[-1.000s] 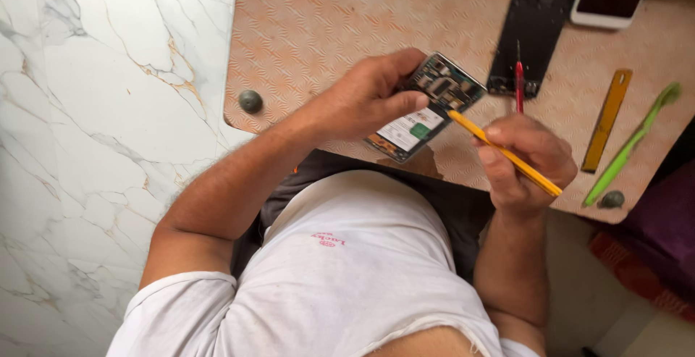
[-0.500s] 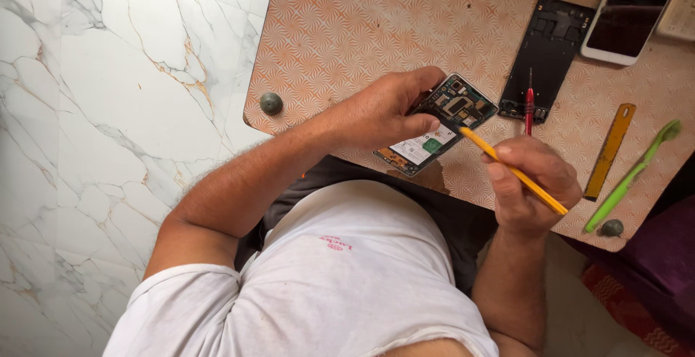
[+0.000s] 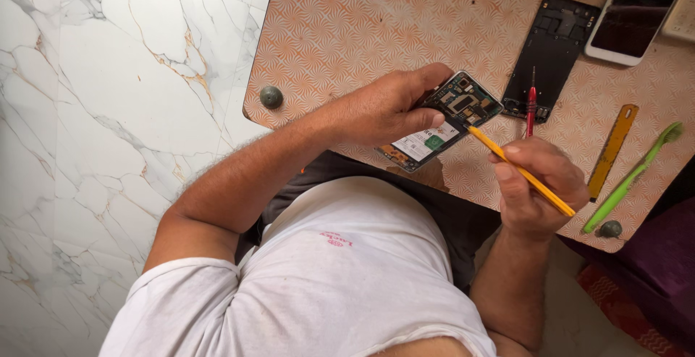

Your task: The person uses a yellow plastic pry tool to carefully separate and remove internal components from a disassembled smartphone. They lift a metal shielding plate and disconnect ribbon cables from the motherboard while holding the device over a patterned table.

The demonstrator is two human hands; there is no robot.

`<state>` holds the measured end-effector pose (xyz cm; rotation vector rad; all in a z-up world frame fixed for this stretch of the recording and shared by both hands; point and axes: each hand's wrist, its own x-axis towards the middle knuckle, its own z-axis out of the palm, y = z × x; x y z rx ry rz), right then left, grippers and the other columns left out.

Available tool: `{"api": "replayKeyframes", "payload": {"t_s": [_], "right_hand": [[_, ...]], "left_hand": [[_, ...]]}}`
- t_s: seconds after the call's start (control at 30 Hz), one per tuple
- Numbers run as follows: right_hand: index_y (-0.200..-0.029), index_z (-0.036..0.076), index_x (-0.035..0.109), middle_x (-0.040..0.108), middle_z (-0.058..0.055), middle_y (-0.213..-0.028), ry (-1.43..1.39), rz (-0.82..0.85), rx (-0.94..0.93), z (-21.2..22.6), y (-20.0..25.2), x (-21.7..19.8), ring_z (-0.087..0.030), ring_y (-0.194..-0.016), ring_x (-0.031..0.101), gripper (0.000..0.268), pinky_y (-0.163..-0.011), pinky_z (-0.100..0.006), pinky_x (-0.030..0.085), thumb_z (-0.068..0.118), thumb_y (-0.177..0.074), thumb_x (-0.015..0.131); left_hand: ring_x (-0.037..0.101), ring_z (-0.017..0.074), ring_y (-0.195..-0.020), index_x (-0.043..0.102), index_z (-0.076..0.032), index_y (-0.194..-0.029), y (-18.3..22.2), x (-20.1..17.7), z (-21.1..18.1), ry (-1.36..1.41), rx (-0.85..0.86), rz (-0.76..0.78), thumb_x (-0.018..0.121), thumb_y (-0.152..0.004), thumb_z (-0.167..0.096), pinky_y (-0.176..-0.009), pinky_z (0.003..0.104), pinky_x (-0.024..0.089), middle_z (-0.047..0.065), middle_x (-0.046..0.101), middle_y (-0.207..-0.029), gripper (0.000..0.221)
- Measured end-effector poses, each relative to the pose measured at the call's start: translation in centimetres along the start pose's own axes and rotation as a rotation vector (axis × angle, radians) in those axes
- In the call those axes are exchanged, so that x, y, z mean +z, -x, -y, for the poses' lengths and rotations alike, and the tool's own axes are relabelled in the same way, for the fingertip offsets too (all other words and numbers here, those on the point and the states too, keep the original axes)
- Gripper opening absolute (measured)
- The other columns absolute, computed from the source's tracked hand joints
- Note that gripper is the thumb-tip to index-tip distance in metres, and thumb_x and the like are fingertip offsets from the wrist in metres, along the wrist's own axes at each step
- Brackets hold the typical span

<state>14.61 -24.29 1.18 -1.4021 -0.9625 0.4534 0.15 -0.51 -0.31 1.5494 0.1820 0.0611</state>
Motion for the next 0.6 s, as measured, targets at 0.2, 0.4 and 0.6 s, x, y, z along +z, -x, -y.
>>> {"api": "replayKeyframes", "payload": {"t_s": [0.2, 0.4, 0.6], "right_hand": [[-0.114, -0.004, 0.067, 0.071, -0.017, -0.093, 0.001, -0.008, -0.022, -0.9, 0.4, -0.3, -0.018, -0.08, 0.072, 0.018, -0.073, -0.026, 0.06, 0.001, -0.1, 0.076], [-0.115, -0.005, 0.066, 0.07, -0.017, -0.096, 0.019, -0.049, -0.016, -0.7, 0.0, 0.0, -0.02, -0.077, 0.071, 0.016, -0.071, -0.026, 0.06, 0.001, -0.102, 0.074], [-0.115, -0.006, 0.064, 0.069, -0.018, -0.097, -0.028, -0.155, 0.046, -0.9, 1.3, -1.5, -0.02, -0.075, 0.069, 0.019, -0.071, -0.028, 0.06, 0.004, -0.1, 0.071]], "left_hand": [[0.069, 0.0153, -0.087, 0.053, -0.001, -0.129, -0.1, -0.2, -0.3, -0.074, -0.004, 0.006, 0.068, -0.099, -0.01, -0.078, 0.033, 0.057, 0.009, 0.071, -0.092, 0.035], [0.065, 0.0167, -0.082, 0.055, 0.0, -0.122, -0.1, -0.5, -1.1, -0.118, -0.124, 0.018, 0.068, -0.099, -0.01, -0.074, 0.034, 0.054, 0.011, 0.067, -0.087, 0.028], [0.063, 0.0103, -0.094, 0.051, 0.0, -0.126, -0.2, 0.0, -0.6, 0.129, -0.106, 0.044, 0.066, -0.098, 0.0, -0.084, 0.03, 0.055, 0.002, 0.065, -0.1, 0.031]]}}
